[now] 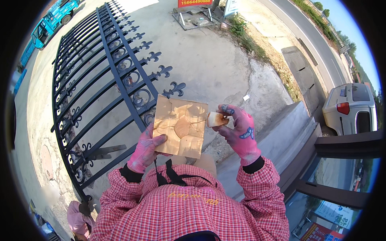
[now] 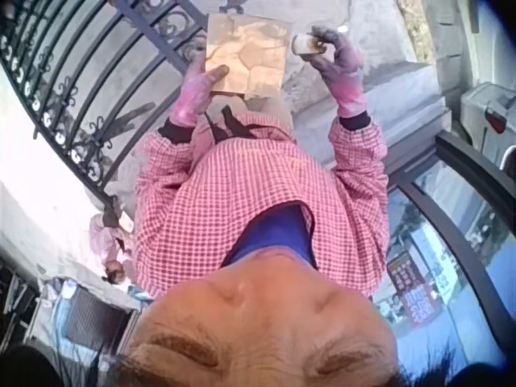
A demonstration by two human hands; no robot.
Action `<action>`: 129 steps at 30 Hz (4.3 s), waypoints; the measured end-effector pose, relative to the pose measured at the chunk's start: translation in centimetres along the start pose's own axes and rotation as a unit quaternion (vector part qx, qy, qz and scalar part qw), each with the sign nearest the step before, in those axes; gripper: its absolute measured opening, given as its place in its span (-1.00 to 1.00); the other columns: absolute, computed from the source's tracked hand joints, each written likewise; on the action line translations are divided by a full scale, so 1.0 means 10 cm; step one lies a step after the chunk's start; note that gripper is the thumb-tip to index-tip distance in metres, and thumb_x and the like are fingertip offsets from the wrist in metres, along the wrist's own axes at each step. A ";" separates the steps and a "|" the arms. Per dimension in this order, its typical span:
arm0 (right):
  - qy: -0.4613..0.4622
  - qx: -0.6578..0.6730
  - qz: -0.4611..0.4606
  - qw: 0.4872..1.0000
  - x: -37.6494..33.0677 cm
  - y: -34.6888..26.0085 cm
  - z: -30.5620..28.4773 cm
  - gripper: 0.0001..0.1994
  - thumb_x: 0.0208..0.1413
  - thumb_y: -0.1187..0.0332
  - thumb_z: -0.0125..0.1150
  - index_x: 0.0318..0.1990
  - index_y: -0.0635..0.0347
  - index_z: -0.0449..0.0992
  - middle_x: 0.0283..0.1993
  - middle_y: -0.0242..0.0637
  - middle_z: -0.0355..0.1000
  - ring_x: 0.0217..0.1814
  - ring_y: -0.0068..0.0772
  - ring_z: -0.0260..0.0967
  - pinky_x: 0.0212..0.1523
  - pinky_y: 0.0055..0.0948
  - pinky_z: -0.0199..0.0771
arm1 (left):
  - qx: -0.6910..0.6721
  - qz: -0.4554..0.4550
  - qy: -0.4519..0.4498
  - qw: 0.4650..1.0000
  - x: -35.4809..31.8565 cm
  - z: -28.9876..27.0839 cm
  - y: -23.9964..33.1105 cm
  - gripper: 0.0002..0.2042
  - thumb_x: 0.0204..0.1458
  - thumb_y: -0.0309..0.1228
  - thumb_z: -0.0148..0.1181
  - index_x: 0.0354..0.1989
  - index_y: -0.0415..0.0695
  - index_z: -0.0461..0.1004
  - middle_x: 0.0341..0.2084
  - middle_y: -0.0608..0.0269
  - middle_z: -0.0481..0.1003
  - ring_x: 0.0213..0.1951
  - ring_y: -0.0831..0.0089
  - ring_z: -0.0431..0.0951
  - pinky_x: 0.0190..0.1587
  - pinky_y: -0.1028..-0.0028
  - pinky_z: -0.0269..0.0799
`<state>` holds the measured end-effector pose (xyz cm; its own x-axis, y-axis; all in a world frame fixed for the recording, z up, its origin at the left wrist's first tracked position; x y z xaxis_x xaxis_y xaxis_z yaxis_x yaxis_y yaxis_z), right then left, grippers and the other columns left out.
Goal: The person applies gold paint to decorative fleur-de-lis elements on a black metal gate using a small sponge applicator. They repeatedly dip the sponge into a small container of paint and carefully rub it onto the ornamental details while holding a paper sheet in the other hand.
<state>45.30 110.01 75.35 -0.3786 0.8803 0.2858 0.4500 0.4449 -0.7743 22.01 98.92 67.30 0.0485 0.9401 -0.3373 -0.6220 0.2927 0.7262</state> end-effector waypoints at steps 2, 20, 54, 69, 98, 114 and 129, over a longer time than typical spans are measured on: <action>-0.055 -0.066 -0.122 0.989 0.20 0.06 -0.05 -0.57 -0.38 0.47 0.47 -0.21 0.17 0.51 -0.22 -0.26 0.52 -0.17 -0.22 0.49 -0.10 -0.34 0.44 | 0.012 0.030 0.000 0.999 0.17 0.10 -0.09 -0.46 0.06 -0.49 0.15 0.23 -0.25 0.15 0.00 0.19 0.41 -0.07 0.45 0.51 -0.11 0.49 0.52; -0.328 -0.104 -0.409 0.846 1.63 0.85 -0.40 -0.65 -0.39 0.38 0.38 -0.30 0.04 0.50 -0.24 -0.41 0.48 -0.07 -0.26 0.40 -0.02 -0.22 0.35 | -0.082 0.208 0.233 0.947 1.14 1.36 -0.92 -0.49 0.10 -0.48 0.07 0.24 -0.21 0.12 -0.03 0.20 0.40 -0.15 0.48 0.54 -0.29 0.50 0.61; -0.546 0.023 -0.399 0.737 2.21 1.51 1.49 -0.62 -0.30 0.41 0.43 -0.21 0.03 0.51 -0.11 -0.36 0.48 -0.08 -0.24 0.38 0.03 -0.27 0.24 | -0.276 0.299 0.714 0.569 0.40 1.76 -1.50 -0.46 0.08 -0.42 0.09 0.27 -0.13 0.13 -0.03 0.14 0.44 -0.17 0.30 0.60 -0.36 0.40 0.67; -0.504 -0.043 -0.540 0.672 1.45 2.12 2.12 -0.72 -0.30 0.36 0.34 -0.32 -0.01 0.49 -0.21 -0.43 0.48 -0.10 -0.23 0.38 -0.03 -0.18 0.28 | -0.286 0.305 0.762 0.495 -0.02 1.67 -1.66 -0.42 0.08 -0.37 0.12 0.29 -0.11 0.10 -0.04 0.16 0.43 -0.18 0.34 0.60 -0.41 0.43 0.67; -0.500 0.008 -0.554 0.665 1.18 1.95 2.28 -0.68 -0.37 0.41 0.34 -0.32 0.01 0.50 -0.23 -0.40 0.49 -0.08 -0.24 0.39 0.05 -0.14 0.28 | -0.309 0.315 0.761 0.476 -0.14 1.74 -1.92 -0.44 0.09 -0.42 0.07 0.30 -0.12 0.09 -0.05 0.13 0.44 -0.19 0.31 0.60 -0.39 0.40 0.68; -0.513 0.012 -0.511 0.690 1.24 1.94 2.48 -0.62 -0.36 0.39 0.36 -0.24 0.04 0.49 -0.17 -0.36 0.48 -0.02 -0.14 0.33 0.03 -0.16 0.24 | -0.310 0.330 0.754 0.476 -0.15 1.74 -1.95 -0.41 0.09 -0.43 0.08 0.32 -0.13 0.06 -0.04 0.11 0.44 -0.19 0.28 0.61 -0.40 0.39 0.68; -0.501 0.003 -0.494 0.710 1.12 2.01 2.35 -0.63 -0.39 0.36 0.39 -0.28 0.00 0.50 -0.27 -0.38 0.50 -0.11 -0.19 0.36 0.10 -0.11 0.21 | -0.315 0.318 0.758 0.474 -0.17 1.73 -1.96 -0.42 0.09 -0.42 0.07 0.31 -0.14 0.07 -0.03 0.10 0.43 -0.18 0.27 0.60 -0.38 0.39 0.68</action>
<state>31.10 124.96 49.71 -0.8943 -0.4223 0.1481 -0.4386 0.7611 -0.4780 47.65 94.60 64.05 -0.6258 -0.5424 -0.5605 -0.2681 -0.5252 0.8076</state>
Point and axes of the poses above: each hand's wrist, its own x-axis towards the middle knuckle, its own z-axis out of the palm, y = z × x, the point moved 3 cm from there along x, towards the middle knuckle
